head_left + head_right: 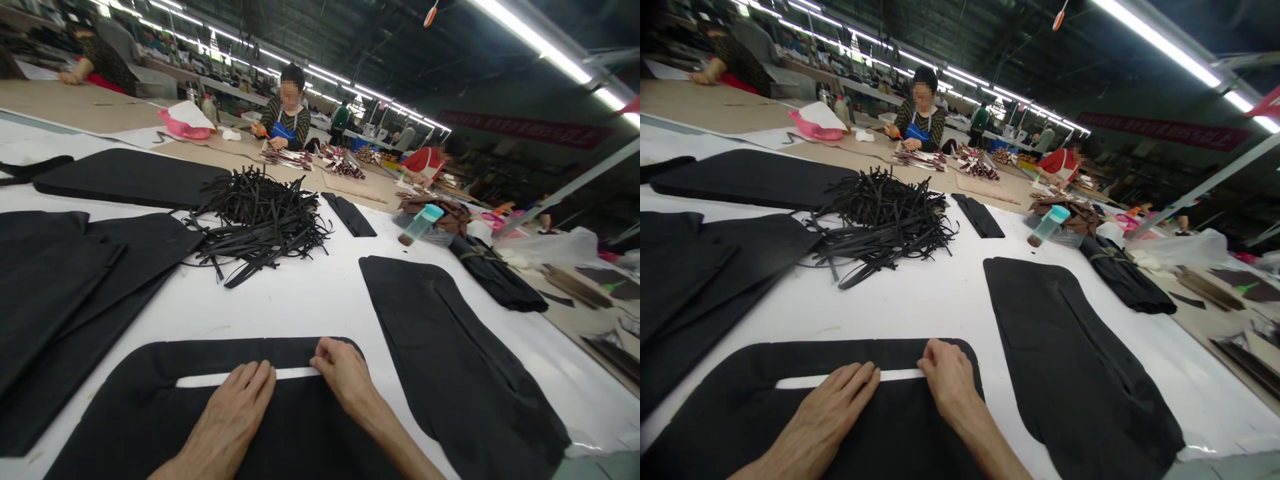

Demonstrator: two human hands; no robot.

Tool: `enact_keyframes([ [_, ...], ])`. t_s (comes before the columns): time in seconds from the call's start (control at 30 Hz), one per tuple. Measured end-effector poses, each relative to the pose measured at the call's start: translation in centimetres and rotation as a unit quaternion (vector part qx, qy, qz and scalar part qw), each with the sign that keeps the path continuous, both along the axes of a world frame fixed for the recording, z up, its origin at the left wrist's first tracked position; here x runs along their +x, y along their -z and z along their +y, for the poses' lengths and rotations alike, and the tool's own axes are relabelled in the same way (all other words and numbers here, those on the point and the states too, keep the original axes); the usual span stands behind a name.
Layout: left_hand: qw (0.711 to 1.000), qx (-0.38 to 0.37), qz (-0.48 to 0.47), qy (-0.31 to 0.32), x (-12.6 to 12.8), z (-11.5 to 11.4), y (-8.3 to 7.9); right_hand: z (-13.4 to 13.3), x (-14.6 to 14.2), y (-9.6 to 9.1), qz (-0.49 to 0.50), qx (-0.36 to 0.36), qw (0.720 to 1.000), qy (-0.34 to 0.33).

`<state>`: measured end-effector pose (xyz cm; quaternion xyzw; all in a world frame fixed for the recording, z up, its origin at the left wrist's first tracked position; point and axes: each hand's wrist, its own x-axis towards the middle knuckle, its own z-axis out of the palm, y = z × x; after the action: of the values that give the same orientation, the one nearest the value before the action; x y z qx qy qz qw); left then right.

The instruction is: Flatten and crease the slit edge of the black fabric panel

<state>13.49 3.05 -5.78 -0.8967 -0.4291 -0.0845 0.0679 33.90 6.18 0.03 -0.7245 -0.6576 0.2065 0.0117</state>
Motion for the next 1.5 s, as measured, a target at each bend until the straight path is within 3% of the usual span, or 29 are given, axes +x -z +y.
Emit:
enact_keyframes([
  [0.1, 0.999, -0.011, 0.032, 0.002, 1.1, 0.2, 0.0, 0.7, -2.9, 0.9, 0.025, -0.017, 0.999, -0.033],
  [0.2, 0.999, -0.033, 0.033, -0.007, 1.0, 0.3, 0.1, 1.3, -3.7, 1.4, 0.025, -0.028, 0.999, -0.035],
  [0.5, 1.000, 0.008, 0.000, -0.015, -1.9, 0.1, 2.1, 1.4, 3.1, 0.9, 0.009, -0.042, 0.999, -0.002],
  [0.67, 0.998, 0.002, -0.050, -0.029, -3.3, -1.1, 1.3, 0.0, 3.2, 0.6, -0.032, -0.011, 0.999, -0.011],
  [0.77, 0.995, 0.005, -0.095, 0.007, -4.6, -2.4, 0.3, -0.5, 1.2, 0.0, -0.059, 0.021, 0.998, -0.030],
  [0.87, 0.993, 0.037, -0.105, 0.026, -6.3, -3.3, 0.3, -0.3, -2.6, -1.0, -0.002, 0.010, 0.996, -0.084],
  [1.03, 0.997, 0.048, -0.044, -0.035, -8.8, -4.0, 1.4, 1.1, -10.7, -1.9, 0.135, -0.019, 0.968, -0.213],
  [1.17, 0.996, 0.067, -0.008, -0.058, -9.3, -4.2, 1.4, 2.7, -15.7, -0.7, 0.136, -0.051, 0.962, -0.233],
  [1.3, 0.992, 0.115, -0.017, -0.055, -9.0, -4.2, 2.2, 3.6, -18.3, 0.4, 0.089, -0.058, 0.971, -0.215],
  [1.5, 0.978, 0.160, -0.104, -0.084, -8.6, -4.4, 3.5, 4.0, -19.2, 0.3, 0.030, -0.080, 0.977, -0.197],
])
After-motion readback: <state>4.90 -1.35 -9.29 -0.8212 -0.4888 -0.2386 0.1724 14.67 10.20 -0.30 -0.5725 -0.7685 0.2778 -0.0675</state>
